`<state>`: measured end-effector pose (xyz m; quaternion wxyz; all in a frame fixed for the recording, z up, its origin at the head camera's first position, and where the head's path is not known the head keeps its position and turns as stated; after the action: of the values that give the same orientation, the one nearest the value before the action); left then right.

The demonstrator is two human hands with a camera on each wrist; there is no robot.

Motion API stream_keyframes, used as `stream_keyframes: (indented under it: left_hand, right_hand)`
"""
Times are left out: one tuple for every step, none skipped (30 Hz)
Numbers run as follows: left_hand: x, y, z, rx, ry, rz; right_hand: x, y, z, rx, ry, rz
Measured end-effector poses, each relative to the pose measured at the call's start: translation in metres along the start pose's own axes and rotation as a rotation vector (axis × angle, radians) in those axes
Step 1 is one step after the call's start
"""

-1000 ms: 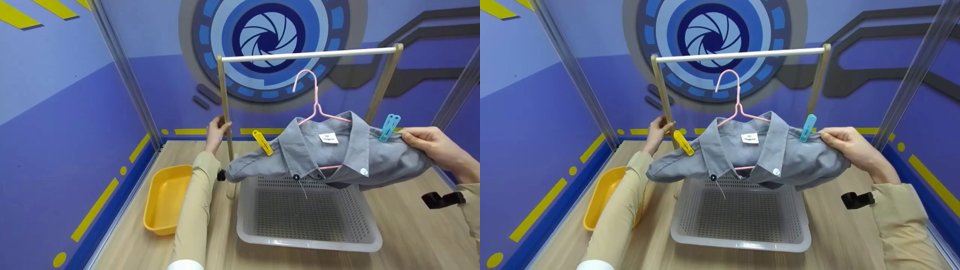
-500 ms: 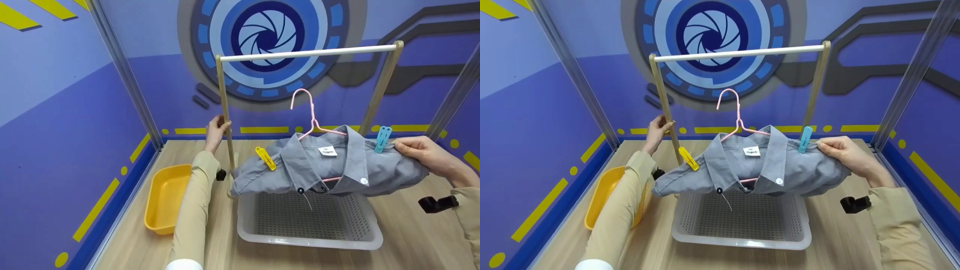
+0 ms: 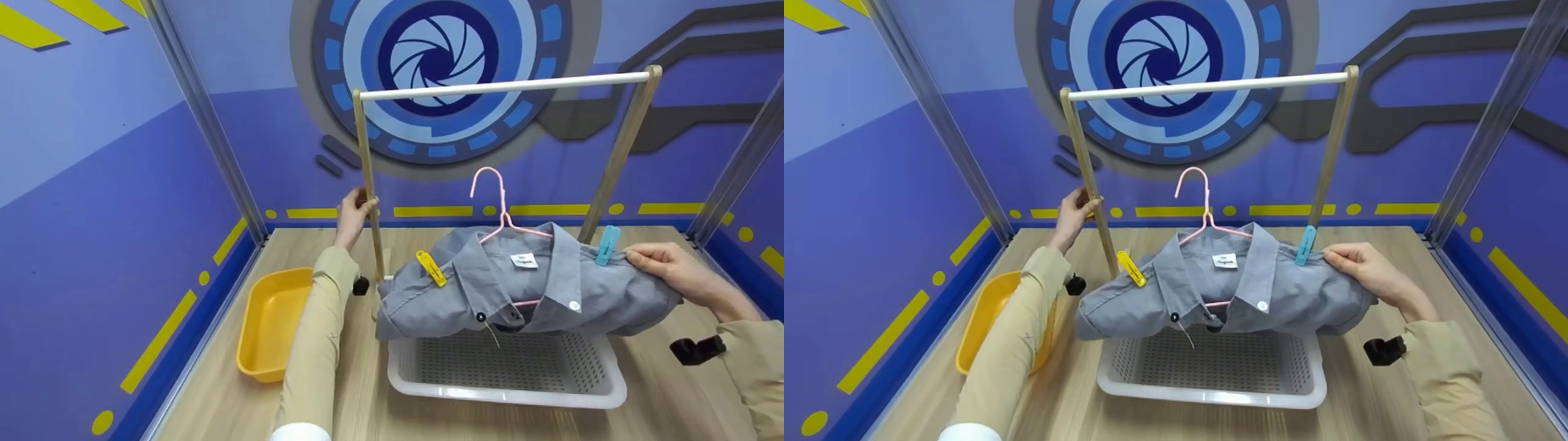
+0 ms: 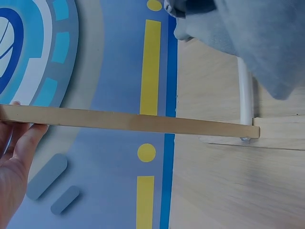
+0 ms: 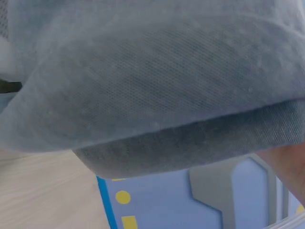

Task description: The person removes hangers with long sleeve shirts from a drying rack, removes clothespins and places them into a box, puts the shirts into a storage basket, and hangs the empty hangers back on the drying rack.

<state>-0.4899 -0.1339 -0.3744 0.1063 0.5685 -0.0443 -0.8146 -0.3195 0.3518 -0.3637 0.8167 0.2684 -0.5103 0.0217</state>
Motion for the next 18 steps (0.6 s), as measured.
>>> stream_keyframes:
  left_hand:
    - [0.000, 0.000, 0.000, 0.001, -0.001, 0.000]
    - [0.000, 0.000, 0.000, 0.002, -0.003, 0.001]
    - [-0.001, 0.000, 0.000, 0.002, -0.003, 0.002]
    - [-0.001, 0.000, 0.000, 0.003, -0.003, 0.002]
    - [-0.001, 0.000, 0.000, 0.003, -0.005, 0.003]
    - [-0.001, 0.000, 0.000, 0.003, -0.007, 0.007]
    - [-0.001, 0.000, 0.000, 0.004, -0.008, 0.010]
    - [-0.001, 0.000, 0.000, 0.004, -0.008, 0.012]
    - [-0.001, 0.000, 0.000, 0.004, -0.008, 0.013]
    - [-0.001, 0.000, 0.000, 0.004, -0.008, 0.012]
    - [-0.001, 0.000, 0.000, 0.004, -0.008, 0.012]
    - [-0.001, 0.000, 0.000, 0.004, -0.008, 0.011]
    - [-0.001, 0.000, 0.000, 0.005, -0.008, 0.007]
    - [-0.001, 0.000, 0.000, 0.004, -0.009, 0.003]
    - [-0.001, 0.000, 0.000, 0.003, -0.012, 0.000]
    - [-0.001, 0.000, -0.001, 0.002, -0.014, -0.003]
    - [0.000, 0.000, -0.001, 0.003, -0.016, -0.004]
    - [0.000, 0.000, -0.001, 0.003, -0.018, -0.009]
  right_hand:
    - [-0.002, -0.002, -0.001, -0.005, 0.000, -0.010]
    - [-0.005, -0.003, -0.001, -0.012, -0.002, -0.022]
    - [-0.007, -0.005, -0.001, -0.019, -0.005, -0.037]
    - [-0.009, -0.006, -0.001, -0.026, -0.009, -0.048]
    - [-0.011, -0.007, -0.001, -0.034, -0.013, -0.060]
    - [-0.013, -0.009, -0.001, -0.040, -0.014, -0.074]
    - [-0.015, -0.010, -0.001, -0.044, -0.015, -0.083]
    - [-0.016, -0.011, -0.001, -0.051, -0.022, -0.088]
    - [-0.017, -0.012, -0.001, -0.055, -0.026, -0.095]
    - [-0.019, -0.013, -0.001, -0.058, -0.030, -0.100]
    - [-0.020, -0.014, -0.001, -0.059, -0.033, -0.109]
    - [-0.021, -0.014, -0.001, -0.066, -0.038, -0.120]
    - [-0.022, -0.015, -0.001, -0.073, -0.045, -0.128]
    - [-0.023, -0.016, -0.001, -0.078, -0.050, -0.139]
    - [-0.024, -0.017, 0.000, -0.080, -0.051, -0.155]
    - [-0.024, -0.017, 0.000, -0.082, -0.054, -0.168]
    - [-0.025, -0.018, 0.001, -0.084, -0.056, -0.180]
    - [-0.026, -0.019, 0.001, -0.088, -0.063, -0.190]
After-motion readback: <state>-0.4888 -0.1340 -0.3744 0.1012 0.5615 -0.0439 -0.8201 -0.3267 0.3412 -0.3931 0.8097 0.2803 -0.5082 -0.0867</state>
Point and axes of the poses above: each hand's wrist, its own z-axis towards the middle knuckle, its own y-axis out of the back of the hand, x = y × z, the point moved 5 cm from there along z, towards the middle knuckle, and after that the axes turned 3 degrees about y, right-handed, at the moved point
